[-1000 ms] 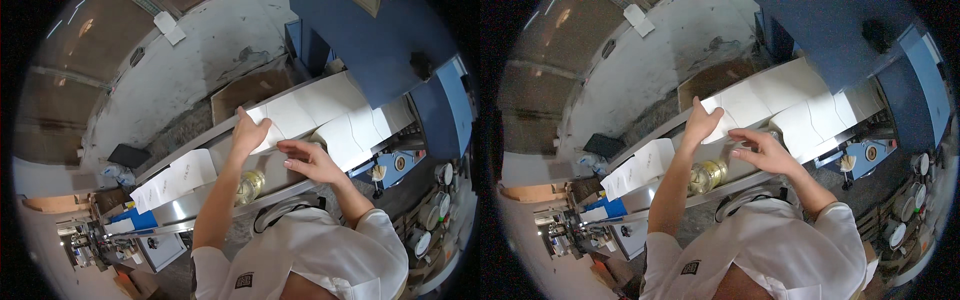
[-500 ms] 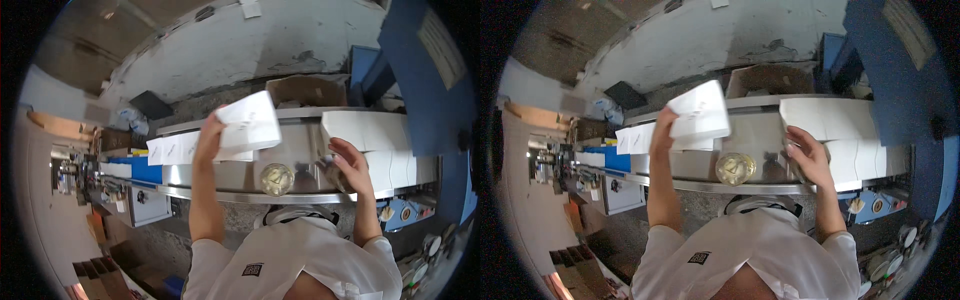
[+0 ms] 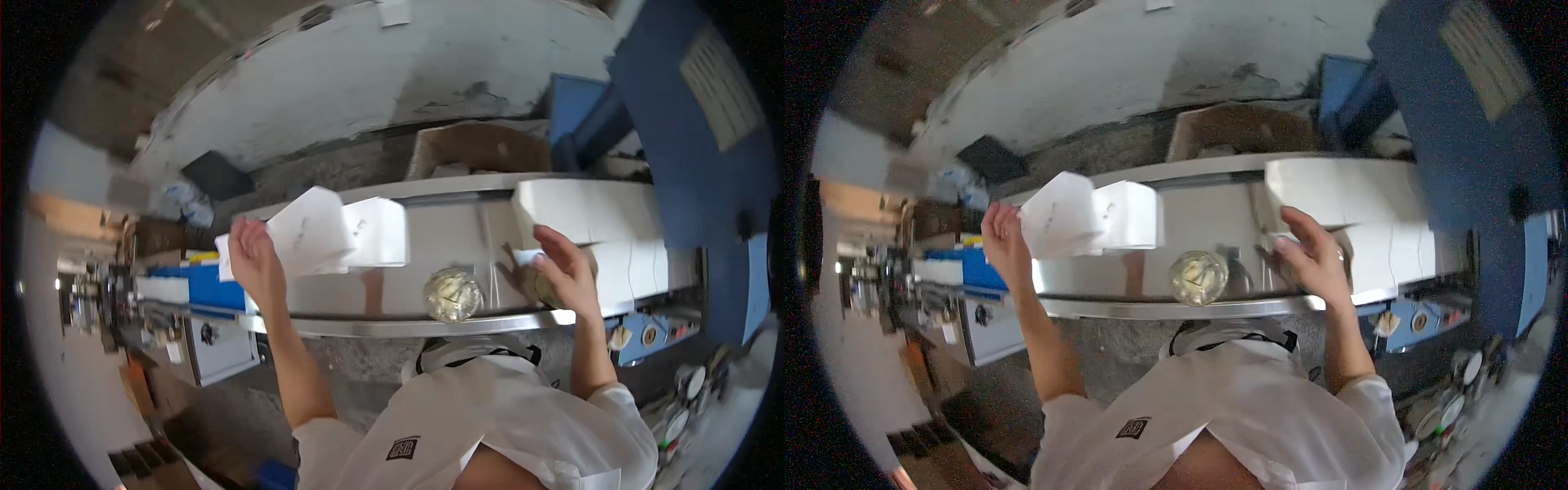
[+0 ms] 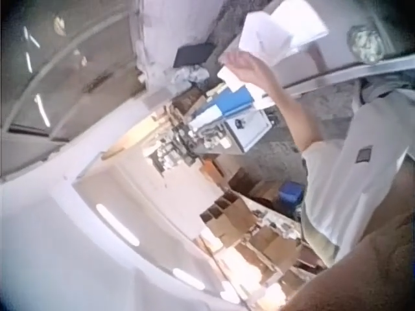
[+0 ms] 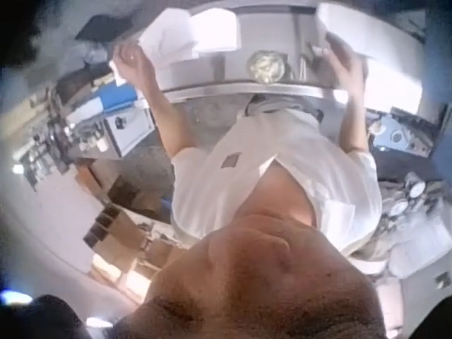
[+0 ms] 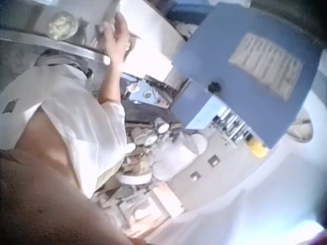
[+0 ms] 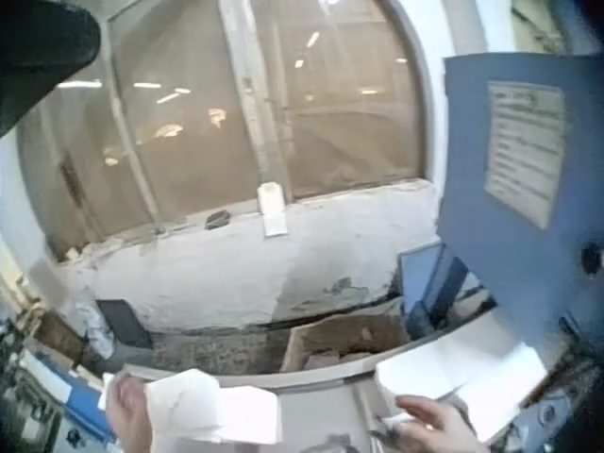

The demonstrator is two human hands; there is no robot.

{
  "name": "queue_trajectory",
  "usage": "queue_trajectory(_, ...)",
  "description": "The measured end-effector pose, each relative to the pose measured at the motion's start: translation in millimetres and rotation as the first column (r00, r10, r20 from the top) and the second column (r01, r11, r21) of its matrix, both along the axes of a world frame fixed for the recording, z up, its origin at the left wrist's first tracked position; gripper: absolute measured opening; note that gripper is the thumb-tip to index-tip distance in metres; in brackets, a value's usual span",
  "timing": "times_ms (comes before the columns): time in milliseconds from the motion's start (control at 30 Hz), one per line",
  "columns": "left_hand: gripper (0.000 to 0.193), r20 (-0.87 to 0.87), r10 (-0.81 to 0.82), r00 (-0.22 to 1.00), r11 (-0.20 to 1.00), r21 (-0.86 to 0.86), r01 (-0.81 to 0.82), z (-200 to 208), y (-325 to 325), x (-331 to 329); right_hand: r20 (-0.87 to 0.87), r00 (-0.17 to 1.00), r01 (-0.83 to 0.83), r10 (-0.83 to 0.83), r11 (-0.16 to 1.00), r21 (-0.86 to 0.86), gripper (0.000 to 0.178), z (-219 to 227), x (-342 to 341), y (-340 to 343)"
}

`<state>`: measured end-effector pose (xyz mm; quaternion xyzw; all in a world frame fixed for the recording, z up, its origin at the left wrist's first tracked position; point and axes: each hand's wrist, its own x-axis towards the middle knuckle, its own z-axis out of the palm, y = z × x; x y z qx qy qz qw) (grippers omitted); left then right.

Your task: Packaging white boxes into plastic bags, sealing them using a machine, and organizing paper products on a production line.

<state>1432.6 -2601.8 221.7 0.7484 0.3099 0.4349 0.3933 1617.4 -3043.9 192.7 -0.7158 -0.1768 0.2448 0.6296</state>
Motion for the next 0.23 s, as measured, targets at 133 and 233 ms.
queue_trajectory(133,0.041,-0.369,-0.599,0.711,0.799,-0.219,0.56,-19.1,-112.5,50.5,0.342,0.939,-0.001,0.036,0.995,-0.101,0.052,-8.6,-7.7,11.7)
queue_trajectory(233,0.079,-0.136,-0.889,0.437,0.359,-0.8,0.481,-8.9,-188.4,120.4,0.391,0.92,0.034,0.035,0.985,-0.167,0.055,-7.6,-18.4,15.6)
